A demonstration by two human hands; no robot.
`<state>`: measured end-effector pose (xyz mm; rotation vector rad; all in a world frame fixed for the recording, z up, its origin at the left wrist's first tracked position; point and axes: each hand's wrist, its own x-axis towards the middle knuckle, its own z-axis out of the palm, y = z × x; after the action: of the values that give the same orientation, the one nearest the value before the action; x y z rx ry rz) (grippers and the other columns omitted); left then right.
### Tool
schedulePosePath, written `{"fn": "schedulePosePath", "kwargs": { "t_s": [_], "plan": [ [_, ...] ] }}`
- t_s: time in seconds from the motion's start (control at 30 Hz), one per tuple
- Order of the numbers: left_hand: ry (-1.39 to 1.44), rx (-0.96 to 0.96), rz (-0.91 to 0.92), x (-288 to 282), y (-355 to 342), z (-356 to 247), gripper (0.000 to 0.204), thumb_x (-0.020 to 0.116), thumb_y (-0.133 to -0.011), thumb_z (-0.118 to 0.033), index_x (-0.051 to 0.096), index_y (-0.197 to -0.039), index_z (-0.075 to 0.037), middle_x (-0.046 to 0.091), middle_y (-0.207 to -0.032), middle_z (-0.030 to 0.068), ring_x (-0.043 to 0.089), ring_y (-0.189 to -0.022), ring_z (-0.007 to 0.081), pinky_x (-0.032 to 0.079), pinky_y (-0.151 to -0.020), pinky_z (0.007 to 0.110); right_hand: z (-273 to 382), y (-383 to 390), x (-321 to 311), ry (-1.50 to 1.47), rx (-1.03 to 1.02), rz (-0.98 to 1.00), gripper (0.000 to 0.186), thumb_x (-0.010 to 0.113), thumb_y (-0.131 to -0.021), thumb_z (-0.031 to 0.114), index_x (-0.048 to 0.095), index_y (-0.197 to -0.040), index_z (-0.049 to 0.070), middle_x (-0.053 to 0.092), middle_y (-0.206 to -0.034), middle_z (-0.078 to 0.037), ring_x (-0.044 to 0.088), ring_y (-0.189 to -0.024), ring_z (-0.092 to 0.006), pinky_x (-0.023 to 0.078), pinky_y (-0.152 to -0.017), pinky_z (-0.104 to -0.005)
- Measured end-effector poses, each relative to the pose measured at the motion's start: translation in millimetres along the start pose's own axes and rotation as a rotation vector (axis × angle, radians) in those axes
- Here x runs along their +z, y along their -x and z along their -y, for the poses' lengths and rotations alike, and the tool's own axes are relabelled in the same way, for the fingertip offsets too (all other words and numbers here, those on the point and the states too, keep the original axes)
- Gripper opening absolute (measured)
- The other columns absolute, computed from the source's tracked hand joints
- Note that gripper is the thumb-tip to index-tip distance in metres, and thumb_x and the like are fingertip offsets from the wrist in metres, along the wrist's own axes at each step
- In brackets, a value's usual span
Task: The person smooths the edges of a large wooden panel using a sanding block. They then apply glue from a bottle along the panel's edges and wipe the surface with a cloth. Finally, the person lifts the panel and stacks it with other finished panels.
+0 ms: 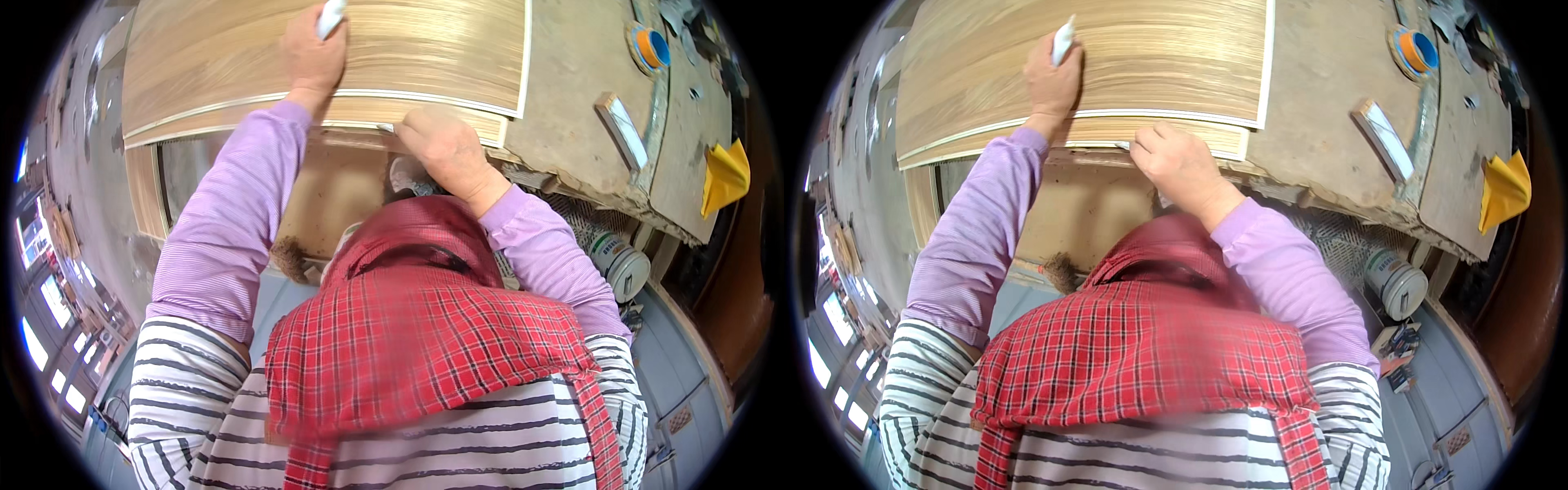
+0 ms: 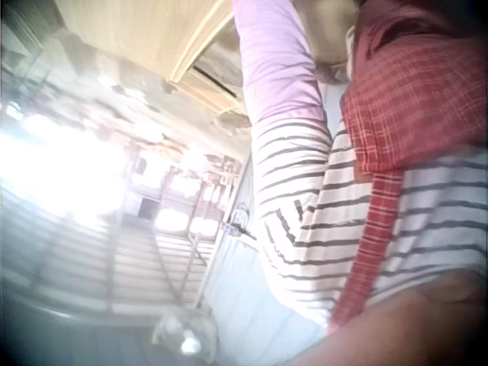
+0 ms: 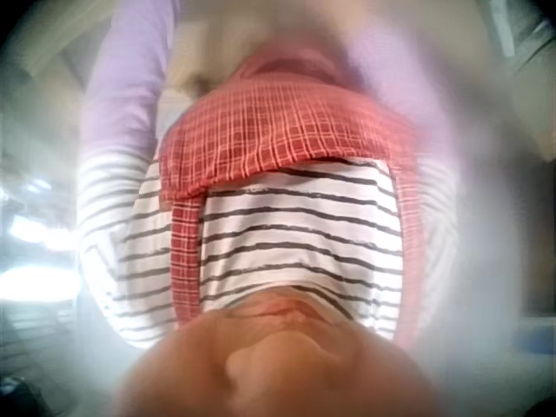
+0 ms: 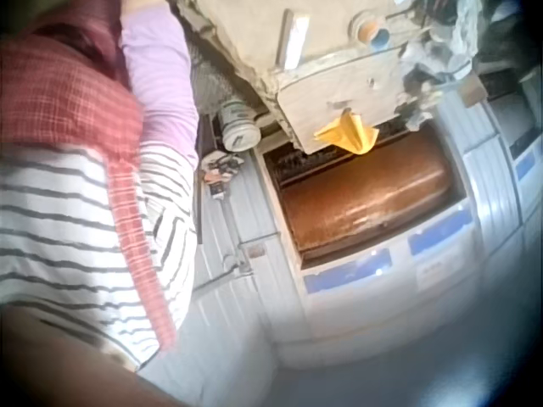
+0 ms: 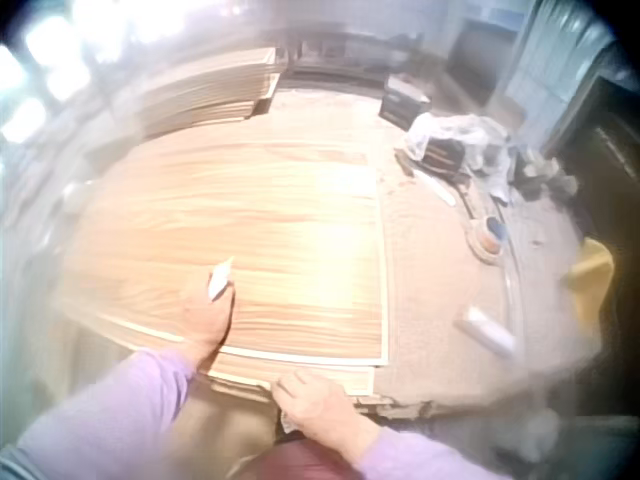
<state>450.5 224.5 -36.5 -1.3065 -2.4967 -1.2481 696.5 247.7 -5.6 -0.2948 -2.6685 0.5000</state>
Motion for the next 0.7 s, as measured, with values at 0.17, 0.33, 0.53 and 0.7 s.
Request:
{"fn": "schedulePosePath", "kwargs": {
  "t_s": [0.17, 0.33, 0.53, 0.7],
  "plan": [
    [0.061, -0.01, -0.033, 2.2, -2.6, -0.8, 0.028, 0.069, -0.081, -0.028, 0.062, -0.101, -0.01, 0.067, -0.086, 0.0114, 0.063, -0.08, 0.0306, 0.049, -0.072, 0.039, -43.4, 64.6, -58.5, 0.082, 0.054, 0.024, 0.018, 0.064, -0.071, 0.007, 0.064, -0.089, 0.009, 0.059, -0.082, -0.004, 0.06, -0.076, -0.0194, 0.051, -0.06, -0.0302],
    [0.178, -0.014, -0.104, -5.5, -1.1, -11.3, 0.031, 0.066, -0.085, -0.026, 0.059, -0.109, -0.007, 0.067, -0.084, 0.0109, 0.065, -0.076, 0.0254, 0.049, -0.069, 0.035, -74.2, 125.4, -111.9, 0.057, 0.414, -0.128, 0.016, 0.067, -0.081, 0.005, 0.068, -0.097, 0.007, 0.06, -0.084, -0.009, 0.06, -0.07, -0.0219, 0.048, -0.06, -0.0297],
    [0.436, -0.035, 0.318, -36.0, 51.5, -30.0, 0.029, 0.065, -0.087, -0.017, 0.061, -0.113, -0.004, 0.067, -0.093, 0.011, 0.063, -0.084, 0.0195, 0.049, -0.077, 0.032, -99.8, 95.3, -61.9, -0.156, 0.732, -0.508, 0.013, 0.066, -0.086, 0.013, 0.067, -0.095, 0.003, 0.059, -0.085, -0.009, 0.058, -0.072, -0.0204, 0.046, -0.065, -0.0292],
    [0.641, -0.481, 0.815, -72.1, 136.4, -69.3, 0.028, 0.06, -0.093, -0.021, 0.055, -0.114, -0.003, 0.068, -0.098, 0.0031, 0.062, -0.087, 0.0087, 0.05, -0.076, 0.025, -113.7, 90.6, -23.7, 0.122, 0.772, -0.608, 0.017, 0.061, -0.089, 0.023, 0.064, -0.094, 0.007, 0.059, -0.086, -0.009, 0.06, -0.075, -0.0267, 0.047, -0.064, -0.0357]
  ]
}}
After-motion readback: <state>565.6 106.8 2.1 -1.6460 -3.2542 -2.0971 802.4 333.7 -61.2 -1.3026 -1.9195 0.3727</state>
